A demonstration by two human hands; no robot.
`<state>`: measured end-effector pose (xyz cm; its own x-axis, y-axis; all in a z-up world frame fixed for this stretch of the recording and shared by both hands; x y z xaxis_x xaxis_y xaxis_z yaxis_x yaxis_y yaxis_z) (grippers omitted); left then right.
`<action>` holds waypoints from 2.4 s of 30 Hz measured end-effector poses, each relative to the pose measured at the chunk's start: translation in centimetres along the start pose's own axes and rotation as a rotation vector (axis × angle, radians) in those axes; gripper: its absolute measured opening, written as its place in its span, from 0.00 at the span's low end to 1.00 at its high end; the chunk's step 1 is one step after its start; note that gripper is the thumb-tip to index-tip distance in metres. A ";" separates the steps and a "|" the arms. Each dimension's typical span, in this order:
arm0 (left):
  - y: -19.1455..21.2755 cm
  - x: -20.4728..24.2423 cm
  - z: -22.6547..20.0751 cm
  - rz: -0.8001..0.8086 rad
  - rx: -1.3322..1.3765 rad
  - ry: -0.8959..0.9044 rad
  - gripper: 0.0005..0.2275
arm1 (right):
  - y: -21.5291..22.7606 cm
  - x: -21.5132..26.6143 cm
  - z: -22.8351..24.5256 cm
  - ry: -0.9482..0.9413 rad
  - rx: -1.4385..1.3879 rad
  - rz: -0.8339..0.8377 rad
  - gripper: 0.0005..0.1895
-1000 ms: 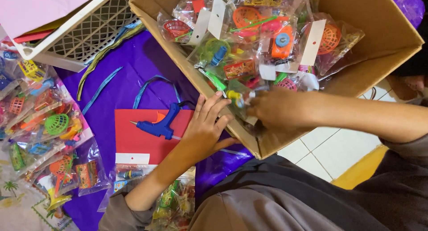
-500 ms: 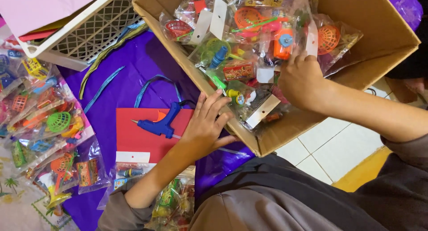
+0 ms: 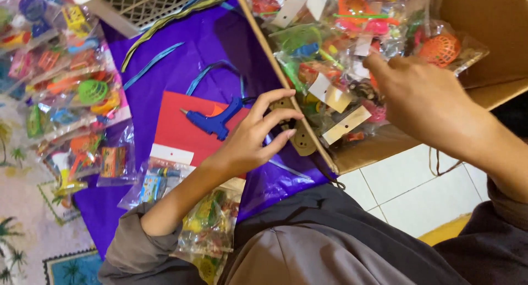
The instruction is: The person applies hot glue to a red cardboard sheet using a glue gun and then sticks several small plastic-wrapped toy packages onto the glued areas.
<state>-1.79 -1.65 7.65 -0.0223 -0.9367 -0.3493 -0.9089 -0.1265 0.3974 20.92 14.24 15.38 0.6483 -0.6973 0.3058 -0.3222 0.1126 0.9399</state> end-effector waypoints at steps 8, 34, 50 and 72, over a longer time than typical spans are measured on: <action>2.0 2.7 -1.4 -0.170 0.033 0.151 0.10 | 1.4 2.9 1.1 0.310 0.001 -0.731 0.31; 10.7 17.8 -4.4 -0.679 0.574 0.731 0.33 | -3.7 1.6 24.2 0.861 -0.845 -1.107 0.05; 9.5 21.5 -2.0 -0.683 0.076 0.708 0.25 | -9.5 -1.5 28.2 0.272 -1.998 0.133 0.18; 10.7 23.8 6.0 -0.666 -0.256 0.869 0.10 | -15.3 -10.8 24.0 0.716 -0.234 -0.846 0.32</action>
<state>-14.54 -23.34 -1.55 0.8246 -0.5542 0.1138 -0.5168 -0.6560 0.5500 2.30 3.04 -5.96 0.8665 -0.0551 -0.4961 0.4958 -0.0204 0.8682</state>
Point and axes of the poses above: each hand's wrist, its own x-axis away from the middle knuckle, its own y-axis out of the back of the hand, z = x × y, the point moved 1 cm from there along -x, towards the middle knuckle, and after that the axes turned 11 degrees about -z, right-handed, at the moved point
